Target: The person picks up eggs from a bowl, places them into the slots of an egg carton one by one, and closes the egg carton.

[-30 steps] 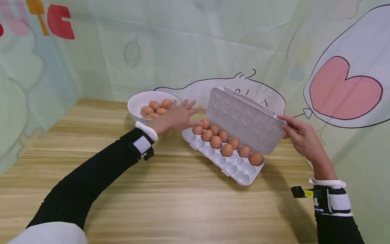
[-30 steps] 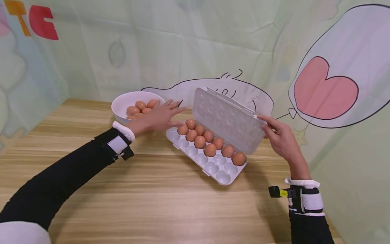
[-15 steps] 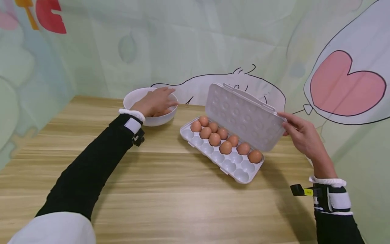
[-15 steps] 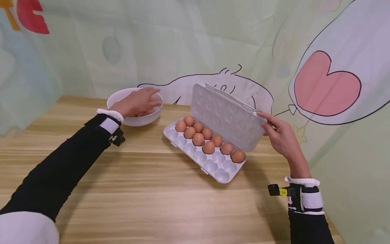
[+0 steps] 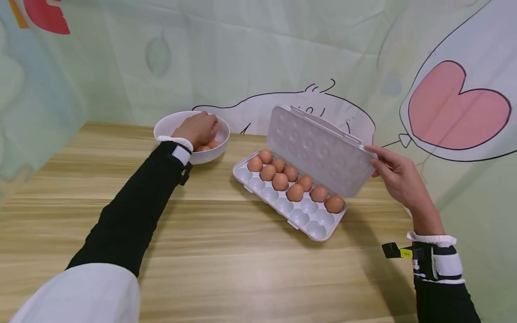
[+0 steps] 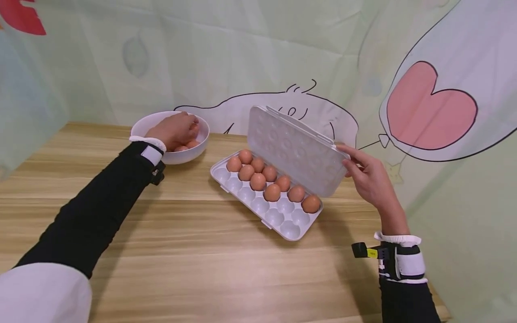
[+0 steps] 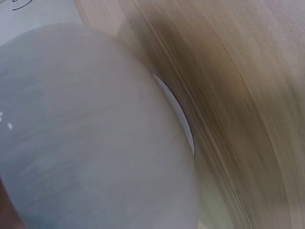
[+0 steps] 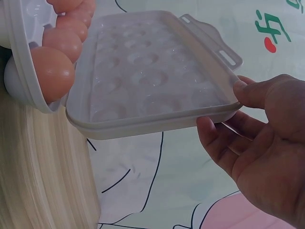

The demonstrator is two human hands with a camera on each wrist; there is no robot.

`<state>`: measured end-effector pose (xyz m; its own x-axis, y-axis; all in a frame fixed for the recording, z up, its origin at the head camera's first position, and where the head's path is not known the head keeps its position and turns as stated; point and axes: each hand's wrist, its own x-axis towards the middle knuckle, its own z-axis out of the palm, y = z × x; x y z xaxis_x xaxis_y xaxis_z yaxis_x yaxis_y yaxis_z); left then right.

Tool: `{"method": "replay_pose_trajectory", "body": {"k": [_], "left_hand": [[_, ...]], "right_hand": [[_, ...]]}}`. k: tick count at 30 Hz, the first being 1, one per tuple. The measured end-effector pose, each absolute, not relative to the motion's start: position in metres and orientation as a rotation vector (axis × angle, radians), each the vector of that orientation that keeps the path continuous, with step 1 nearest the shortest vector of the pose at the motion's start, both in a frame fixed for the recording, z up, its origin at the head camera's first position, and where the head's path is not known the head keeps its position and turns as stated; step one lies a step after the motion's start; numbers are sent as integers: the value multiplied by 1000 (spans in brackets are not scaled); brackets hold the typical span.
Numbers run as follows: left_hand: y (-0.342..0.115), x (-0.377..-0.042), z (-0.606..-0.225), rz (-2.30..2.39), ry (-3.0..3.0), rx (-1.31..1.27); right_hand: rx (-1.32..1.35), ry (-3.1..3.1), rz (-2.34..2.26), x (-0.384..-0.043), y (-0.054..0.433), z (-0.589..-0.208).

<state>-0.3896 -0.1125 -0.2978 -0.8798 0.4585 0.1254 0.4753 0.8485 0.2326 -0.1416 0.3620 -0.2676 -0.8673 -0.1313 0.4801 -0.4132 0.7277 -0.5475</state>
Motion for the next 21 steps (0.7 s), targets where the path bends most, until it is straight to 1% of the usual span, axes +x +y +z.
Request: {"method": "replay_pose_trajectory", "body": {"k": [6,12,18,21], "left_hand": [[-112,-401,-308,-333,-2927,-778],[-126,-400,-315,-283,-2888,-780],[-134,-394,-310,-366,-2908,-715],[-136,-390,-298,-569,-2902,-691]], "right_hand": [[444,-2505,943,-140,356,-268],[462,-2515,956,-148,345,-269],[472,-2525,943,-151,345,-269],[473,-2525,929,-151,348,-268]]}}
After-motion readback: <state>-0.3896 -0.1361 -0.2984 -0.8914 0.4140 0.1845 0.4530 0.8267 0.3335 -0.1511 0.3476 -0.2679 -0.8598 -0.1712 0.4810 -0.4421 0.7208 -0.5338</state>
